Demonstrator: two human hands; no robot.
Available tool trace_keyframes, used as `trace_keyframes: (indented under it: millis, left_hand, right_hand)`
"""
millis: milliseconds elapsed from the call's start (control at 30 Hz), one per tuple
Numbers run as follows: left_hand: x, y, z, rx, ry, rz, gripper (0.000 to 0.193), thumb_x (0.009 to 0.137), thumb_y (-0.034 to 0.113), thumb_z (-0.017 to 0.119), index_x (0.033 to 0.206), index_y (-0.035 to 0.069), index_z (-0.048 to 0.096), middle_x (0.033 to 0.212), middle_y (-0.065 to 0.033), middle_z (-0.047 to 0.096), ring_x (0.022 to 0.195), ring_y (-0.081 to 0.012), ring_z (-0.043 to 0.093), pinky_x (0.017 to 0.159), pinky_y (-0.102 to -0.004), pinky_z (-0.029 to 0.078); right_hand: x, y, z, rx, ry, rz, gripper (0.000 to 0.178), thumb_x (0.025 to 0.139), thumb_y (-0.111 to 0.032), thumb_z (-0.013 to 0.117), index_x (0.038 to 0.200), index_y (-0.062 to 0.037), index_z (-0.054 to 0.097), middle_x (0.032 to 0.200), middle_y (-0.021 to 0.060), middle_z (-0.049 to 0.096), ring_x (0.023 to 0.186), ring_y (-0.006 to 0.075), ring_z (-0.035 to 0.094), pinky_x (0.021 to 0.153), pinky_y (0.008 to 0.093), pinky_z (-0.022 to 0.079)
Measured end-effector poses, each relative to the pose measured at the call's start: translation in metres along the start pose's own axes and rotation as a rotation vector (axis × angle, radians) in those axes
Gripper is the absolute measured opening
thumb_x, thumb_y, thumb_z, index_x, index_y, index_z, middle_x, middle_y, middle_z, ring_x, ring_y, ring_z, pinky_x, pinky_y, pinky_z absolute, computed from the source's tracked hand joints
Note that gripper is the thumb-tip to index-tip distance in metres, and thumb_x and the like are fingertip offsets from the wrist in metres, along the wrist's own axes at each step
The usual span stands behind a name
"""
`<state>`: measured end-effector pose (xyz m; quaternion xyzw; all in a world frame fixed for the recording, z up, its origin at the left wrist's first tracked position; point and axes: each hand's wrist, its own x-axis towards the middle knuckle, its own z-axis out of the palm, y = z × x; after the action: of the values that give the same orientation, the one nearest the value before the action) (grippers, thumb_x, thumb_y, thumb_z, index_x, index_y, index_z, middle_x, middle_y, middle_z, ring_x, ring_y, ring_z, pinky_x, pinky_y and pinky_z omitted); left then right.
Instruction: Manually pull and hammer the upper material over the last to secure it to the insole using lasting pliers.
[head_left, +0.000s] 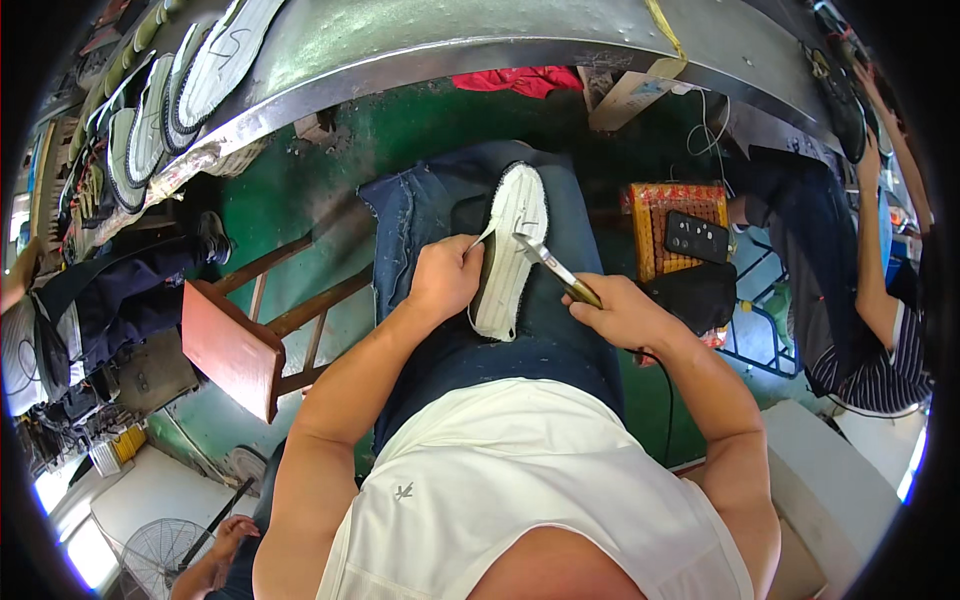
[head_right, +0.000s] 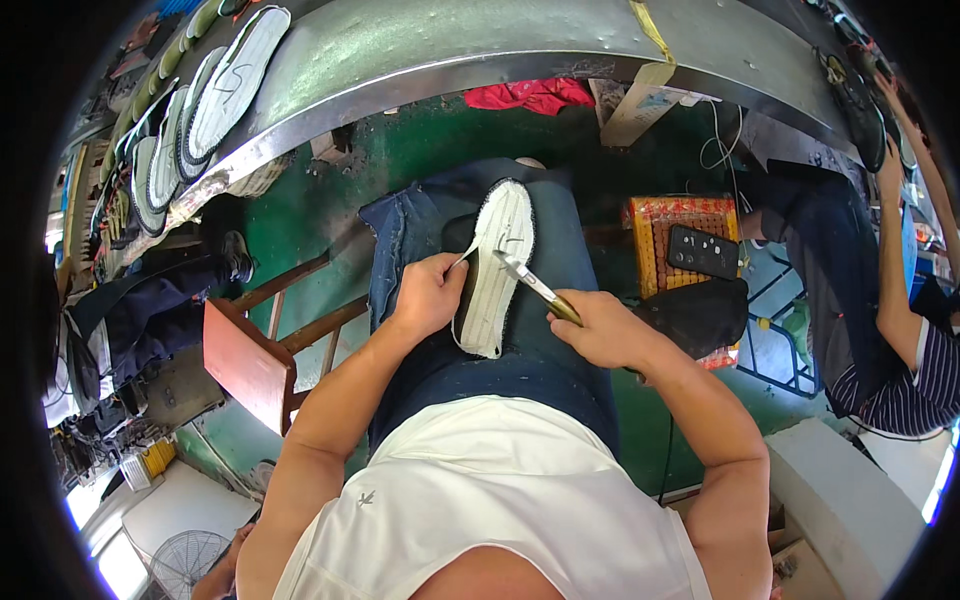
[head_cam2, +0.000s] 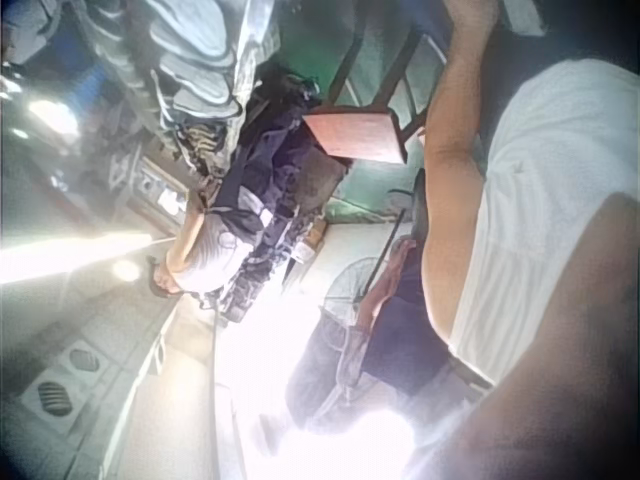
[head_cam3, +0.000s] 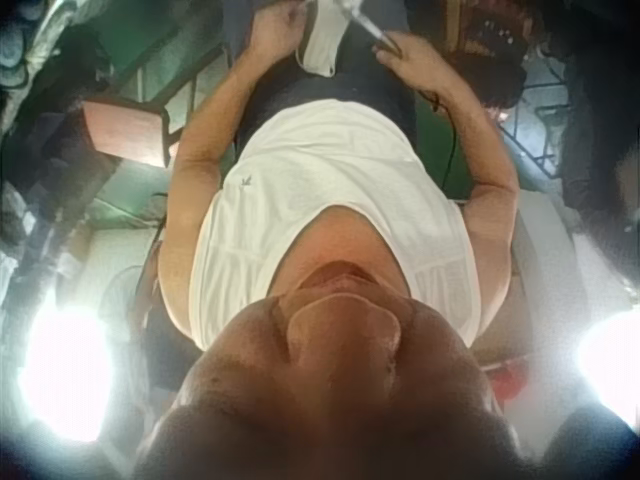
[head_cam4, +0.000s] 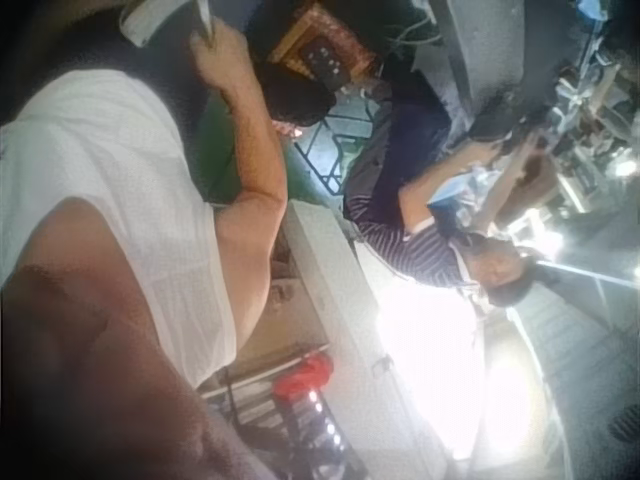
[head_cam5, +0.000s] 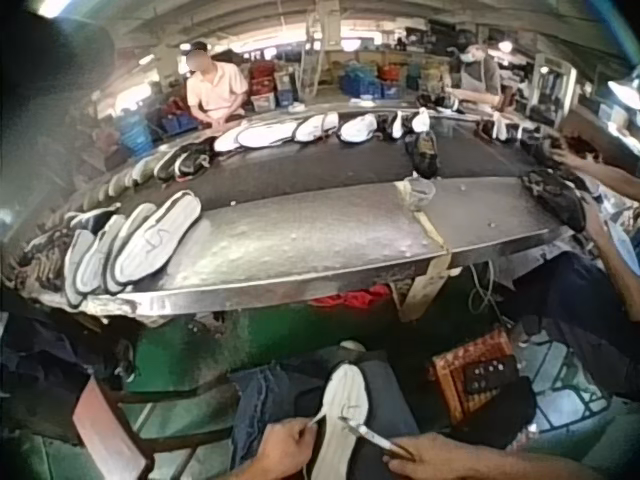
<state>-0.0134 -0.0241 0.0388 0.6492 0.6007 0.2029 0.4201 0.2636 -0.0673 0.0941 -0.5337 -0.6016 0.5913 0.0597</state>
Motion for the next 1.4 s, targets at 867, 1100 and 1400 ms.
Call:
trace_keyframes:
  millis: [867, 1100, 1400]
  left_hand:
    - [0.035, -0.05, 0.014, -0.485, -0.004, -0.226, 0.018, 0.094, 0.012, 0.067, 0.102, -0.002, 0.074, 0.085, -0.0086, 0.074, 0.071, -0.0111, 0.065, 0.065, -0.0301, 0.052]
    - [0.021, 0.002, 0.005, 0.016, 0.185, 0.258, 0.015, 0.091, 0.013, 0.068, 0.088, -0.001, 0.071, 0.079, -0.018, 0.069, 0.069, -0.0338, 0.068, 0.062, -0.0394, 0.053]
    - [0.014, 0.031, 0.01, -0.009, 0.185, 0.375, 0.019, 0.096, 0.012, 0.064, 0.08, 0.001, 0.066, 0.069, -0.0137, 0.061, 0.062, -0.0325, 0.061, 0.059, -0.0394, 0.049]
  right_hand:
    - [0.032, 0.005, 0.015, -0.417, 0.179, 0.066, 0.022, 0.096, -0.019, 0.06, 0.104, 0.0015, 0.057, 0.097, 0.026, 0.068, 0.093, 0.0458, 0.065, 0.081, 0.0537, 0.051]
    - [0.029, -0.007, -0.018, -0.009, -0.134, 0.095, 0.024, 0.094, -0.02, 0.064, 0.104, 0.0018, 0.062, 0.085, 0.0124, 0.067, 0.079, 0.0234, 0.067, 0.069, 0.038, 0.053]
    - [0.049, -0.06, -0.066, 0.102, -0.454, 0.379, 0.035, 0.099, -0.031, 0.058, 0.091, 0.0014, 0.069, 0.082, 0.0095, 0.07, 0.073, 0.0161, 0.066, 0.063, 0.0377, 0.052]
